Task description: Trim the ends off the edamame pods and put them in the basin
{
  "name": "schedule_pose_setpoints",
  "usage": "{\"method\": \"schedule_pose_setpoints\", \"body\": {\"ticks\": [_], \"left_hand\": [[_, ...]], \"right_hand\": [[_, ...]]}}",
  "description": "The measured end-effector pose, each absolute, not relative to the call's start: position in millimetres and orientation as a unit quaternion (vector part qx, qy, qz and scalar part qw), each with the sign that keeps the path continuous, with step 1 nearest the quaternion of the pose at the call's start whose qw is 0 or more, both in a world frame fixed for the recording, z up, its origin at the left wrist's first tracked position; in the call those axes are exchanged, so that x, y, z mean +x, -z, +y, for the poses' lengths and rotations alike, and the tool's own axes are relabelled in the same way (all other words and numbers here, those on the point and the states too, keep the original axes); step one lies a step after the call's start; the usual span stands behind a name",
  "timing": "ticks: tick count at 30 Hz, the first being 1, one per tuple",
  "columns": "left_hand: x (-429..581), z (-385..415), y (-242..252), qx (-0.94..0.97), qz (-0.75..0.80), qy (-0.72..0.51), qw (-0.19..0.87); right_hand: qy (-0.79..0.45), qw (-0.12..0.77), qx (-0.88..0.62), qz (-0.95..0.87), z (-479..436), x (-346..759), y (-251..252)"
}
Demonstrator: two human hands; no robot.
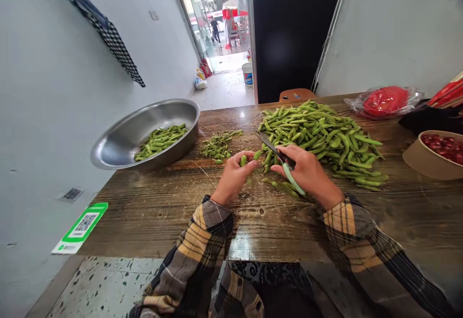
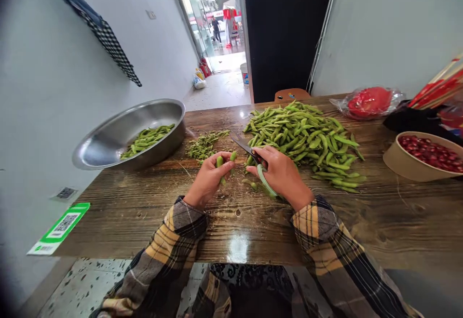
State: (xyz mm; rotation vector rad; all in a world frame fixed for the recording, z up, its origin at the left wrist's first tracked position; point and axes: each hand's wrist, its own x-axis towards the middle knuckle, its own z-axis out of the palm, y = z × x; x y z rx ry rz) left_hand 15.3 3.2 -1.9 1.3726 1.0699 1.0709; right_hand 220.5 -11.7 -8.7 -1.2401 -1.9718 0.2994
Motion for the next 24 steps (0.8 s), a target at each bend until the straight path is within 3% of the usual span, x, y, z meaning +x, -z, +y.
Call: {"method": "schedule_pose_setpoints", "body": {"ticks": [7, 20, 24], "left_hand": [[15.8, 1.5, 3.4, 0.544, 0.427, -0.481, 0.539], [20.6, -0.9, 1.1, 0.578, 0.455, -0.443, 0.513], [18.1, 2.3, -0.3, 0.512, 0.424, -0.486, 0.567]], "right_hand": [[-0.155, 0.321, -0.480, -0.802, -17.2, 216.1, 4.0], [-0.139, 0.319, -0.458, -0.818, -14.8, 215.6, 8.4], [-0.140, 0.322, -0.482, -0.803, -14.5, 215.2, 6.3]]}}
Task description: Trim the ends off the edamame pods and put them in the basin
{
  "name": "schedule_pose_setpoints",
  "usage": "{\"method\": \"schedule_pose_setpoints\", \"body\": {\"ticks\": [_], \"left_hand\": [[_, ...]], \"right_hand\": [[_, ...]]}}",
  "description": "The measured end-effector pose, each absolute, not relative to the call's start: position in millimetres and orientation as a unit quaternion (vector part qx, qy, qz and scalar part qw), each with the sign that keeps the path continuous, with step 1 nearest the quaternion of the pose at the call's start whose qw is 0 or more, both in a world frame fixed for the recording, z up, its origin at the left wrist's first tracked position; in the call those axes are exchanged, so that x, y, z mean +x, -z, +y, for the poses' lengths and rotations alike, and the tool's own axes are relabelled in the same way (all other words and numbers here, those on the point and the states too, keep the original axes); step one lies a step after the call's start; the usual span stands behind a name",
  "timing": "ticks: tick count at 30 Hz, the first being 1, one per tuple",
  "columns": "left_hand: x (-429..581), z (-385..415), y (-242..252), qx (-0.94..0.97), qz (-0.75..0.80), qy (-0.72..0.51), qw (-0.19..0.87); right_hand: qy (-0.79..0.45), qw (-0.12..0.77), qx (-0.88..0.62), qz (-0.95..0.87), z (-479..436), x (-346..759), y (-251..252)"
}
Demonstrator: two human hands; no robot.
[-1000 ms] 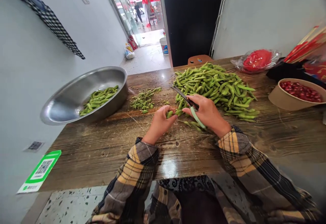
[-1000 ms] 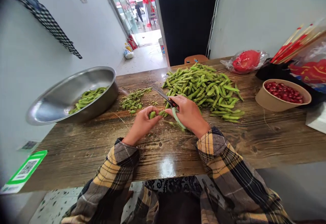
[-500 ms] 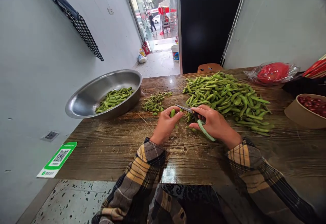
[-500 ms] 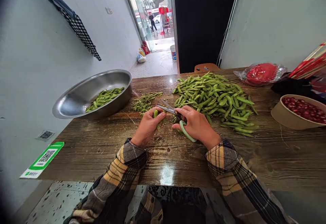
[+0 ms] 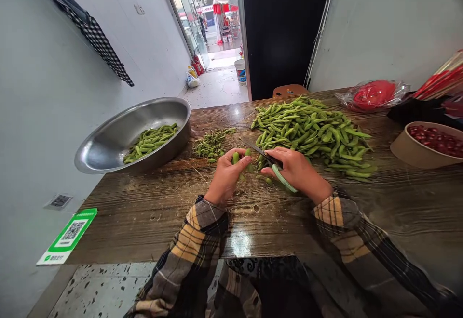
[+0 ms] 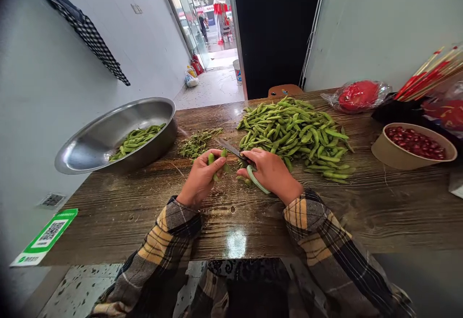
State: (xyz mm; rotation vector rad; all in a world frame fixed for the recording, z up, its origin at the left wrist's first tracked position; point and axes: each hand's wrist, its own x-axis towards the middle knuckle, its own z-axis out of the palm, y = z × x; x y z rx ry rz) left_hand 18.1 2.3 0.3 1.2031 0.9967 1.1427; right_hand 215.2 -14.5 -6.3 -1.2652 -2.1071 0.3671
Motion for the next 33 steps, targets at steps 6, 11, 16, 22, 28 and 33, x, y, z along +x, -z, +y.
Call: {"method": "schedule_pose_setpoints", "body": {"ticks": [6, 11, 16, 22, 28, 33], "left_hand": [[13.6, 5.8, -3.6, 0.398, 0.379, -0.533, 0.643], [12.3, 6.4, -2.3, 0.367, 0.364, -0.548, 0.657], [13.7, 5.5, -0.7, 0.362, 0.348, -0.543, 0.673], [17.0, 4.5, 3.6, 0.376, 0.355, -0.527, 0.675], [19.5, 3.0, 2.7, 0.383, 0.363, -0.511, 0.679], [21.8, 0.4, 1.8, 0.388, 0.361, -0.500, 0.685]], "right_hand": [[-0.138, 0.338, -0.502, -0.784, -17.2, 213.0, 5.0], [-0.143, 0.327, -0.480, -0.802, -17.5, 212.8, 7.4], [-0.153, 0.324, -0.476, -0.803, -17.3, 212.6, 8.4], [-0.154, 0.334, -0.476, -0.799, -17.7, 211.6, 7.7], [-0.155, 0.354, -0.468, -0.795, -17.2, 211.0, 8.8], [-0.147, 0.379, -0.455, -0.792, -15.4, 211.2, 12.6]]}}
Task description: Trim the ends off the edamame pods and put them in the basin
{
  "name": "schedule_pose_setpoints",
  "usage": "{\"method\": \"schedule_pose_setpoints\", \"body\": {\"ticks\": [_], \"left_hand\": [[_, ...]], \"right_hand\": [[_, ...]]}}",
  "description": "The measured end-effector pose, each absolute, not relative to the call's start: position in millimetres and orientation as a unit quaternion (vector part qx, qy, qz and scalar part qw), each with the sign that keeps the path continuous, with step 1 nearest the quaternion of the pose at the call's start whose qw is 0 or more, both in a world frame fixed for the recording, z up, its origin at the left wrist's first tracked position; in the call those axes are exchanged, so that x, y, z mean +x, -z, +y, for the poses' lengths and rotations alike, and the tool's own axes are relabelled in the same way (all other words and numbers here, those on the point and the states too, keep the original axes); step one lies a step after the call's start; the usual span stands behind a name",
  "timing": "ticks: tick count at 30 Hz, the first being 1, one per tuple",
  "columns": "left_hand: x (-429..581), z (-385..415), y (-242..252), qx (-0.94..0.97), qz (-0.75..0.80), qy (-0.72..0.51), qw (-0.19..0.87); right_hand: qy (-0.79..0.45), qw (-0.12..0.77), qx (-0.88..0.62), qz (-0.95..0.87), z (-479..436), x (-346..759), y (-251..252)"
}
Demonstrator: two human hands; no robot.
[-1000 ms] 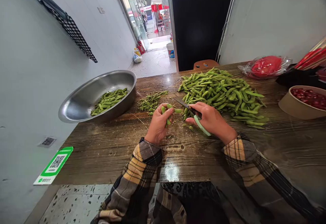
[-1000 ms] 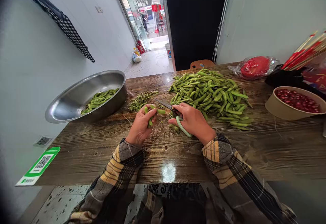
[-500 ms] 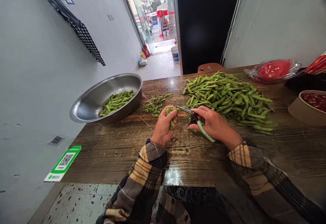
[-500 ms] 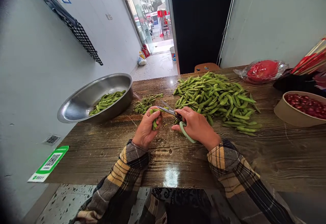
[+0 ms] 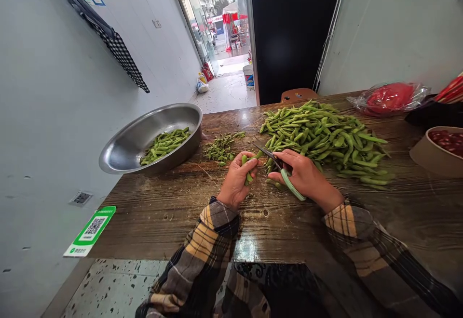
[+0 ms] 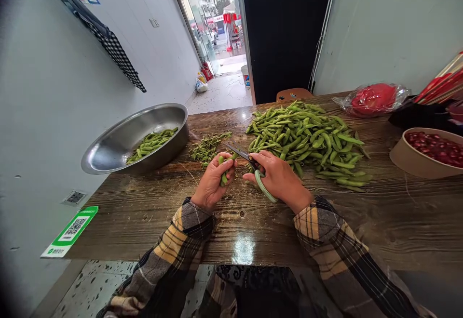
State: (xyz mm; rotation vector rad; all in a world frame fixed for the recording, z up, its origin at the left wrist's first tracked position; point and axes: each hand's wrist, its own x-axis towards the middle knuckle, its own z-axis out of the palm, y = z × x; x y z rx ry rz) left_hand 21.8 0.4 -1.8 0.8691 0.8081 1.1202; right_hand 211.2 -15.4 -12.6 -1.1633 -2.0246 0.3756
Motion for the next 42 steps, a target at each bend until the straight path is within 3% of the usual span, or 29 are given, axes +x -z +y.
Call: {"method": "schedule_pose_setpoints", "body": {"ticks": [5, 18, 29, 38, 42], "left_hand": [[22, 2, 2, 0.391, 0.359, -0.495, 0.687], [17, 8, 1, 0.375, 0.346, -0.529, 0.678], [25, 3, 3, 0.412, 0.369, -0.495, 0.669], [20, 7, 1, 0.395, 0.371, -0.519, 0.661], [15, 10, 0, 0.363, 0.376, -0.535, 0.664]], "right_hand": [[-0.138, 0.388, -0.451, -0.792, -14, 214, 14], [-0.109, 0.287, -0.471, -0.827, -17, 217, 4], [-0.120, 0.319, -0.477, -0.810, -17, 214, 6], [-0.114, 0.294, -0.468, -0.826, -15, 217, 8], [-0.124, 0.343, -0.480, -0.798, -14, 217, 8]]}}
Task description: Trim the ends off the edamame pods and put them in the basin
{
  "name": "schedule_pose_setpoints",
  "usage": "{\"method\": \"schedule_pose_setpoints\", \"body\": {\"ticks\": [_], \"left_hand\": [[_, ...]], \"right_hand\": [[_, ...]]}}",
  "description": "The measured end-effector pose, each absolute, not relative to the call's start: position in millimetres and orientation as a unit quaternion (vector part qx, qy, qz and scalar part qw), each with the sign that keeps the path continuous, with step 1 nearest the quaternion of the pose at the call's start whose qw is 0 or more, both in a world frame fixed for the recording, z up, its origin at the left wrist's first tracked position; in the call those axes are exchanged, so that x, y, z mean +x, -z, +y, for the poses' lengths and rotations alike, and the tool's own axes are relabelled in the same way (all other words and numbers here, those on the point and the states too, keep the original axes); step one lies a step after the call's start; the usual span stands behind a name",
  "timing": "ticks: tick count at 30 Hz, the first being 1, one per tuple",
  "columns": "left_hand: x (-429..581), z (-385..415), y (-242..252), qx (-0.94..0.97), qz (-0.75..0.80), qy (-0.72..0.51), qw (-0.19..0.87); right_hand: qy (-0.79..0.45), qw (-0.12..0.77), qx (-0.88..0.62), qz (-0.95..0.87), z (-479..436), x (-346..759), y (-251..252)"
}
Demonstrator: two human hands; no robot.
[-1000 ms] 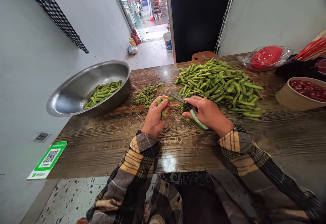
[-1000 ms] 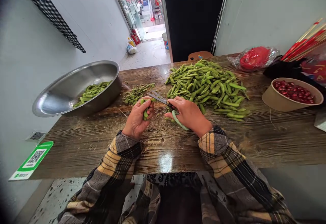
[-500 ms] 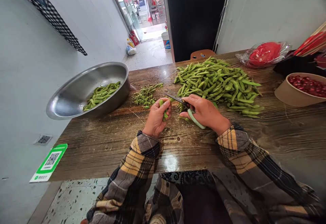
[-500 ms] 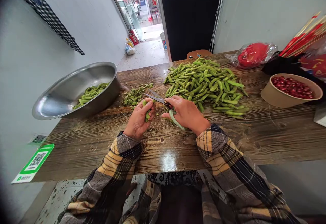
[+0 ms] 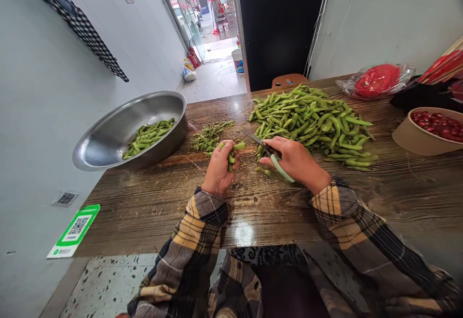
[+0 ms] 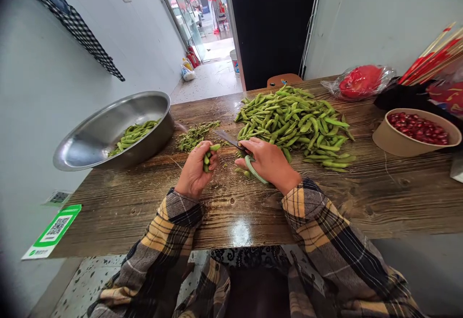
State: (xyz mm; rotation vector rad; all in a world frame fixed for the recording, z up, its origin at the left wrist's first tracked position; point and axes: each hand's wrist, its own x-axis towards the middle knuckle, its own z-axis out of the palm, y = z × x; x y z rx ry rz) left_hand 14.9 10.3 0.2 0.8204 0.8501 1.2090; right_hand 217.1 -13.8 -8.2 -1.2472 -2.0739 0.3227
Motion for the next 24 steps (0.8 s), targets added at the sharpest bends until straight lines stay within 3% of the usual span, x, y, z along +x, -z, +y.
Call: {"method": "schedule_pose_setpoints", "body": {"ticks": [6, 13, 24], "left_hand": [[18, 6, 0, 0.475, 0.419, -0.459, 0.623], [37, -10, 17, 0.807, 0.371, -0.297, 0.350], [28, -5, 20, 0.811, 0.382, -0.324, 0.302]], "right_hand": [[-0.105, 0.433, -0.506, -0.739, -9, 223, 8], [-0.103, 0.422, -0.499, -0.750, -7, 220, 11], [-0.103, 0.413, -0.491, -0.760, -9, 220, 13]]}}
